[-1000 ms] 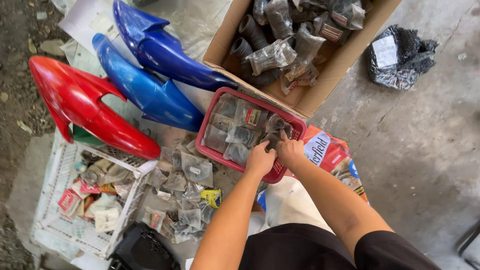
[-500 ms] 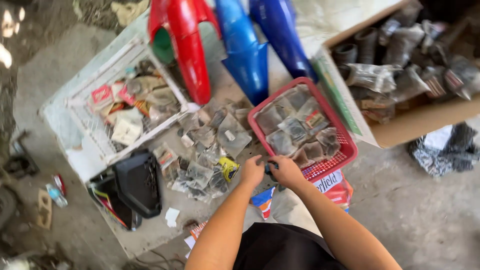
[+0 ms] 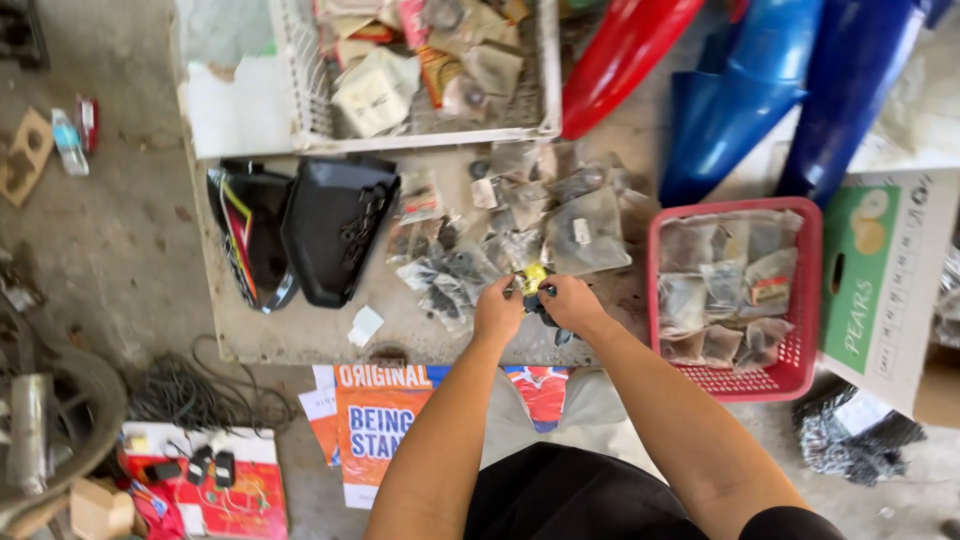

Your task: The person cleans small mechanical parts using a dark cloth. They pick up parts from a table, wipe them thoroughly, and place them into a red basket. The person repeats this process for several items.

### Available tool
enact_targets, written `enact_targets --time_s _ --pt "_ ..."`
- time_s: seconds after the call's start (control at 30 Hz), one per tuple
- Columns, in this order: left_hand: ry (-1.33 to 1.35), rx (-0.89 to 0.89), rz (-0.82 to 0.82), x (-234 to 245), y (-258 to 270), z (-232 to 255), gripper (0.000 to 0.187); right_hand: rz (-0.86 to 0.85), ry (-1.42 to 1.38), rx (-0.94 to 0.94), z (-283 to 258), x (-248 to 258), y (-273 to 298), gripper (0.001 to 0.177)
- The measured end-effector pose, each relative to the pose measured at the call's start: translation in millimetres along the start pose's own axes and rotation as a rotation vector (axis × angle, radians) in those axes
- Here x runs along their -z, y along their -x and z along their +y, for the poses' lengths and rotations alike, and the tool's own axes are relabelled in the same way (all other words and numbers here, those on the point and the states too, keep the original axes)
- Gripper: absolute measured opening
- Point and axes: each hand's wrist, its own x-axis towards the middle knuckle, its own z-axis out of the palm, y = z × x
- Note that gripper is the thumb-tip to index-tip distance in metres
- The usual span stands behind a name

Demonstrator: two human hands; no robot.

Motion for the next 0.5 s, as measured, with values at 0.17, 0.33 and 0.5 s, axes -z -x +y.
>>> enact_targets --time_s 0.17,0.33,0.5 --pt "0.108 0.009 0.043 19.1 -2.9 -17.2 0.046 -0.054 0.029 -0.067 -37.4 -27.8 -17.9 0.032" --pt "0.158 0.072 -0.031 53.0 3.7 -9.0 0.049 0.003 0.065 -0.076 -63.4 -50.1 -37.2 0.043" --pt "0.247 -0.005 -0.098 79.9 -0.9 -22.8 0.05 -0.003 0.179 -0.192 -56.2 -79.6 -67.2 0.05"
